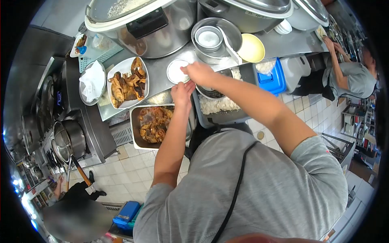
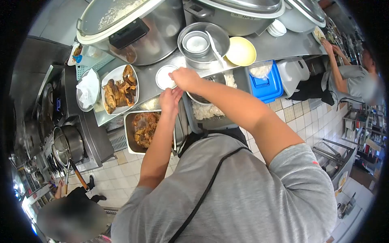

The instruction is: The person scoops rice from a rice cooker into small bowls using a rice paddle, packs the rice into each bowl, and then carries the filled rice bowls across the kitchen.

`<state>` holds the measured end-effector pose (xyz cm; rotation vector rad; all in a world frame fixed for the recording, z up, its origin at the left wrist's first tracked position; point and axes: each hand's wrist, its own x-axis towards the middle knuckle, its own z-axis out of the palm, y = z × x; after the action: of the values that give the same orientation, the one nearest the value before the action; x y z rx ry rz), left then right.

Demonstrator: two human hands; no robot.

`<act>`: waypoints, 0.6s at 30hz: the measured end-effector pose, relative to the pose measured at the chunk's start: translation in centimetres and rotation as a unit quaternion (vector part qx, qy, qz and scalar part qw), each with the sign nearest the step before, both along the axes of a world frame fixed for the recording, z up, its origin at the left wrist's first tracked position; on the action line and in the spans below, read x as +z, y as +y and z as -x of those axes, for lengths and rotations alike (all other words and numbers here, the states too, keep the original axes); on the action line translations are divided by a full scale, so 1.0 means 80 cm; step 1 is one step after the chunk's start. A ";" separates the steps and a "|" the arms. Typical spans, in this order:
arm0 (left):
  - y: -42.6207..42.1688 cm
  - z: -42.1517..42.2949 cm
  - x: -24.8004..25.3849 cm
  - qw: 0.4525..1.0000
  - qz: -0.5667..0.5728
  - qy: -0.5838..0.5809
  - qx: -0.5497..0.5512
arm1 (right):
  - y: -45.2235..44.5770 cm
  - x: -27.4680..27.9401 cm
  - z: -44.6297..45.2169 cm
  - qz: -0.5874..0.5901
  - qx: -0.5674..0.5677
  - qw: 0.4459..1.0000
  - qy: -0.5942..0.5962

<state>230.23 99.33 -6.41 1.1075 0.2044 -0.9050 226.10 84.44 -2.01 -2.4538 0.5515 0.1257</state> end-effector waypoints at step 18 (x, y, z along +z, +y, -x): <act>0.011 -0.010 0.004 0.989 -0.075 -0.056 -0.117 | -0.016 0.022 0.030 -0.033 -0.020 0.999 -0.002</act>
<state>231.06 100.21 -6.06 1.3379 0.0507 -1.0448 223.67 83.17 -0.25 -2.3773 0.5845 0.1209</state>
